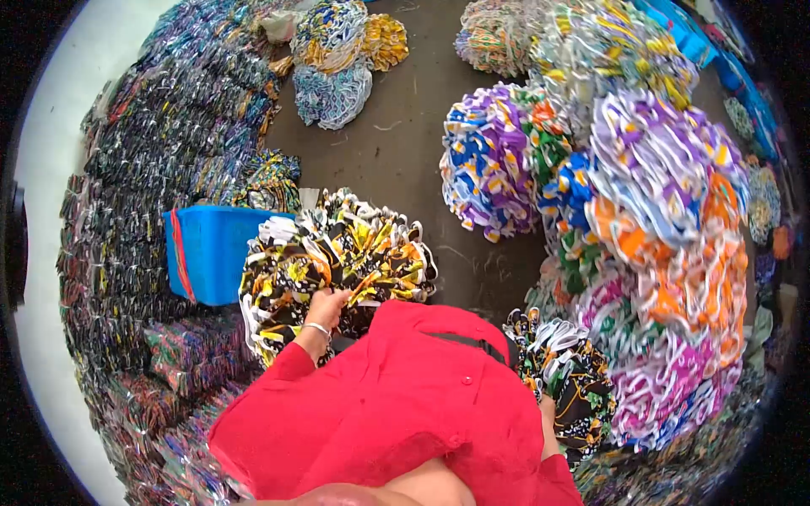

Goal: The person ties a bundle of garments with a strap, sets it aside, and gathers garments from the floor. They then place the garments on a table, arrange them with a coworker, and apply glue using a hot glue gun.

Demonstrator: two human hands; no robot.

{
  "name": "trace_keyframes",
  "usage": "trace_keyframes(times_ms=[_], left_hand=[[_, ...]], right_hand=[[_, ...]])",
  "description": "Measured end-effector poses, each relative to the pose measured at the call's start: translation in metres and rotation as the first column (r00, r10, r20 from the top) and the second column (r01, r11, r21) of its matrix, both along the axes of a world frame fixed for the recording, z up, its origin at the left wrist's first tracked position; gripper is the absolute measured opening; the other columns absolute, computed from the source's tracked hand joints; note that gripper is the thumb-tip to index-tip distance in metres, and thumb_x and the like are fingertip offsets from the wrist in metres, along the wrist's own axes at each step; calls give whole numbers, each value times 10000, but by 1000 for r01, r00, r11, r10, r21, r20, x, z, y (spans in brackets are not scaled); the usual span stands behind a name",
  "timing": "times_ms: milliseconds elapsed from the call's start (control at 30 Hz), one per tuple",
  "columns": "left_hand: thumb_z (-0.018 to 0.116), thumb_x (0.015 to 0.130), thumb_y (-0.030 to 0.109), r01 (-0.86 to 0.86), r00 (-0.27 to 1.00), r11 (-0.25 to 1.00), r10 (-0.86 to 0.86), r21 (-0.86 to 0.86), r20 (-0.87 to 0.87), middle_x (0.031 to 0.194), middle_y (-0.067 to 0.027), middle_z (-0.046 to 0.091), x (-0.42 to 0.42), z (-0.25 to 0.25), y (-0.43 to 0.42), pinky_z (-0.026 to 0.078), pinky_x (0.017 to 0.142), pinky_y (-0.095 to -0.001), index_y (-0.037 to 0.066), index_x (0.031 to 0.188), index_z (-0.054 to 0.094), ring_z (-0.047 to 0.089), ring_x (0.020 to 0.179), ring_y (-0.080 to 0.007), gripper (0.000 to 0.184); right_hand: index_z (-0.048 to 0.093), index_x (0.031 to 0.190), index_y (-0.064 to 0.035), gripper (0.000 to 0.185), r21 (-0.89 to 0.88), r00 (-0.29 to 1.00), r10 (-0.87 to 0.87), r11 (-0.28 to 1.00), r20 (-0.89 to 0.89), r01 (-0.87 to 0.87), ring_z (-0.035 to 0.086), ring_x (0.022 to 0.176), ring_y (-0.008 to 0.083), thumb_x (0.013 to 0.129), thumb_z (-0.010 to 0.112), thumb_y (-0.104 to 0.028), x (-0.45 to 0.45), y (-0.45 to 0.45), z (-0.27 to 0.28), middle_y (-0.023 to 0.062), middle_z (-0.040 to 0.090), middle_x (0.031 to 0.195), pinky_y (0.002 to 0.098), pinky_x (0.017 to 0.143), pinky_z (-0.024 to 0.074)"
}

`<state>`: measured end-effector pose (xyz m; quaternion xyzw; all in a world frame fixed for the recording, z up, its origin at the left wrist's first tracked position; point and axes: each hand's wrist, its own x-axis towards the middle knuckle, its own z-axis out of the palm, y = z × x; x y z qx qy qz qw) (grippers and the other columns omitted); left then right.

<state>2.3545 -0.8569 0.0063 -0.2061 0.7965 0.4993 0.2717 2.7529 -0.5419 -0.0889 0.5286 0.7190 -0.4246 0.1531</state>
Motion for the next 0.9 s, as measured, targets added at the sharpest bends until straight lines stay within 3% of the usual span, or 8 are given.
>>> trace_keyframes(times_ms=[67,333,433,500,533,633,767,900], left_hand=[[666,747,196,5,1000,999,-4,-35,31,575,29,474,-47,-13,-8,304,420,-260,62,711,555,405,476,-77,178],[658,753,202,-110,980,993,101,47,171,514,38,433,-198,-19,-37,244,335,-258,67,692,541,358,364,-86,189],[657,757,202,-79,983,983,50,166,175,520,39,438,-237,-29,-28,241,333,-255,71,681,535,353,366,-81,194],[657,756,202,-42,983,985,10,168,185,526,35,449,-264,-33,-22,263,352,-256,65,695,547,382,389,-90,186],[657,756,201,-35,981,982,-2,185,196,533,31,460,-279,-34,-19,286,371,-258,59,710,559,410,412,-100,179],[644,763,196,244,970,966,-241,86,-44,596,-11,550,-328,-33,-9,396,506,-272,26,780,610,527,562,-126,175],[633,767,188,344,930,914,-364,-217,-58,711,-54,628,-402,-80,-8,443,583,-267,-24,813,632,573,647,-120,217],[636,768,206,141,985,989,-137,38,-101,737,-61,639,-488,-105,8,442,589,-264,-38,832,637,576,651,-125,251]], right_hand=[[591,774,43,341,33,997,74,997,7,-74,619,674,307,755,603,-297,-57,20,-12,195,598,660,406,617,446],[582,885,18,371,66,944,318,944,93,-325,611,685,362,751,611,-327,-213,48,-11,202,601,697,425,642,452],[410,1192,-98,522,117,933,325,932,154,-344,549,918,418,773,584,-355,-303,43,33,212,556,1047,476,723,443],[474,1127,-102,419,-54,918,186,982,349,-179,542,959,401,800,539,-355,-410,18,142,184,560,1034,457,734,451],[474,1127,-102,419,-59,934,142,990,328,-130,542,959,401,800,539,-355,-420,17,130,184,560,1034,457,734,451],[514,1095,-95,393,-15,775,535,820,-335,-573,568,901,398,802,504,-356,-460,61,75,183,594,948,442,733,464],[543,1069,-92,378,78,649,696,698,-308,-712,579,872,395,782,513,-336,-615,105,43,200,606,932,437,742,471],[546,1074,-48,386,145,708,699,714,-97,-685,592,791,288,796,547,-316,-782,151,130,173,617,917,354,732,466]])
